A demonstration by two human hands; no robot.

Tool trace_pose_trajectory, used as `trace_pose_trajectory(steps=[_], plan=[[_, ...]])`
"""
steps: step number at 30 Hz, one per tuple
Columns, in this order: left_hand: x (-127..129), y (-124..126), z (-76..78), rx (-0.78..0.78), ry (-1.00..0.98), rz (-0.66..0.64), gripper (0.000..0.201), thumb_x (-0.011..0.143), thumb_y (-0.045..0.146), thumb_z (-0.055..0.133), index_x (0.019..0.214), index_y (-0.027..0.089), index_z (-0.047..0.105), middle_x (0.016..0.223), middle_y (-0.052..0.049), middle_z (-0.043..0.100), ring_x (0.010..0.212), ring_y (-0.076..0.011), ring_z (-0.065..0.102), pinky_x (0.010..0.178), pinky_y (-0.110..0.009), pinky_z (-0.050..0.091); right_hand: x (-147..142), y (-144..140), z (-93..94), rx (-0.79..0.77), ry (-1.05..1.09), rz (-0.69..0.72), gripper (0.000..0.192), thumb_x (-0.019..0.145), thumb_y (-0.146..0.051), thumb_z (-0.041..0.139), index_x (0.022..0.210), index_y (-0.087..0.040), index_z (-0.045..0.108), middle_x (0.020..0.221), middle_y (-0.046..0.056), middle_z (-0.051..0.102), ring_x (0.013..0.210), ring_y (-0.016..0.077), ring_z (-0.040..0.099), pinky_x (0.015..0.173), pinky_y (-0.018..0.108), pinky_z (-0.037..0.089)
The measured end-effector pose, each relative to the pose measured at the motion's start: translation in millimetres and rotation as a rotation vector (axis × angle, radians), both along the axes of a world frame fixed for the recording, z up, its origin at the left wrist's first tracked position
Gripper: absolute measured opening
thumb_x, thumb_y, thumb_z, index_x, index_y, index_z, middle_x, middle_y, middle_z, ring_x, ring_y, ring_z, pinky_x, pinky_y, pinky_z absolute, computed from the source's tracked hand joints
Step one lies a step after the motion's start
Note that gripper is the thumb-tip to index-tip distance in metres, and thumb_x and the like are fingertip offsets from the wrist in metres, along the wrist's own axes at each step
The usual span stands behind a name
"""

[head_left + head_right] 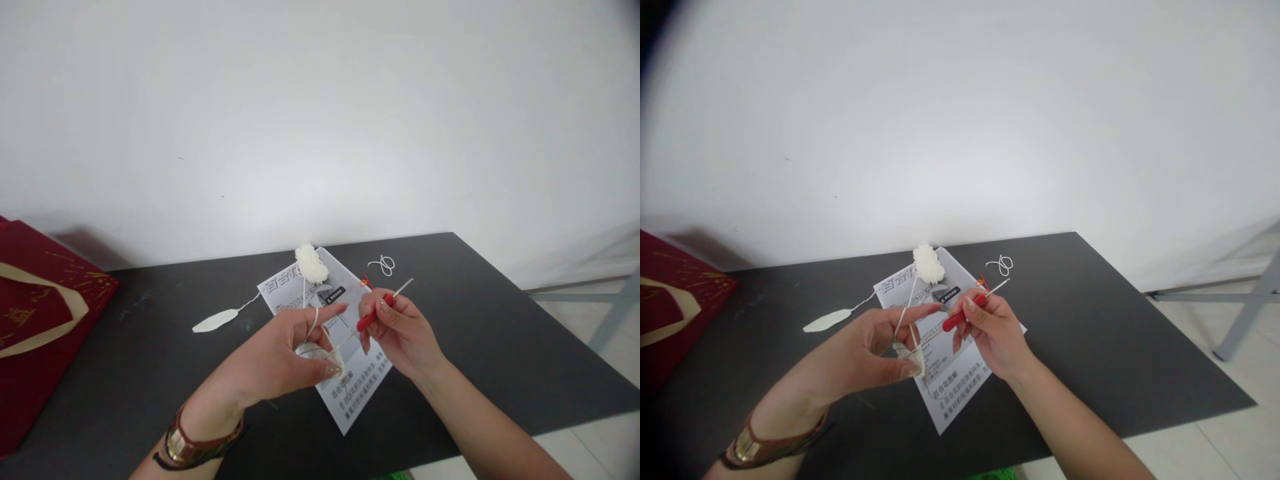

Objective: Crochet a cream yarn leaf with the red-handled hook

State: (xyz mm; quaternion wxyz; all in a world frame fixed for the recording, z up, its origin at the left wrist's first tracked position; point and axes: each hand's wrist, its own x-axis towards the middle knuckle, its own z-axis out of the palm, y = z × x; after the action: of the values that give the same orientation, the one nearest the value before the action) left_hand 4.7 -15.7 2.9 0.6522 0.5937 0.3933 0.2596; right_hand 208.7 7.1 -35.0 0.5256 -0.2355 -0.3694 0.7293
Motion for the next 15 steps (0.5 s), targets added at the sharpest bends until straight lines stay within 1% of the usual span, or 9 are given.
trace_pose_trajectory(steps=[5,10,15], plan=[[-1,1,0.5,0.006,0.032,-0.058,0.070,0.074,0.020,0.072,0.139,0.021,0.047,0.088,-0.006,0.069,0.083,-0.0209,0.061,0.083,-0.037,0.045,6,3,2.8,0.041,-0.073,0.018,0.023,0.076,-0.035,0.073,0.068,-0.015,0.068,0.060,0.000,0.062,0.044,0.0107,0.056,0.041,0.022,0.051],[-1,3,-0.3,0.057,0.066,-0.100,0.068,0.073,0.020,0.072,0.137,0.022,0.049,0.084,-0.003,0.068,0.081,-0.0197,0.061,0.082,-0.035,0.045,12,4,9.4,0.149,-0.147,0.016,0.021,0.077,-0.034,0.073,0.069,-0.015,0.069,0.059,0.001,0.061,0.046,0.0116,0.055,0.043,0.023,0.046],[-1,4,-2.4,0.090,0.142,-0.102,0.070,0.072,0.017,0.071,0.138,0.023,0.048,0.086,-0.003,0.068,0.085,-0.0220,0.062,0.085,-0.037,0.045,20,3,13.1,0.263,-0.206,0.021,0.018,0.079,-0.032,0.071,0.070,-0.017,0.070,0.061,0.002,0.061,0.050,0.0124,0.055,0.047,0.024,0.041]])
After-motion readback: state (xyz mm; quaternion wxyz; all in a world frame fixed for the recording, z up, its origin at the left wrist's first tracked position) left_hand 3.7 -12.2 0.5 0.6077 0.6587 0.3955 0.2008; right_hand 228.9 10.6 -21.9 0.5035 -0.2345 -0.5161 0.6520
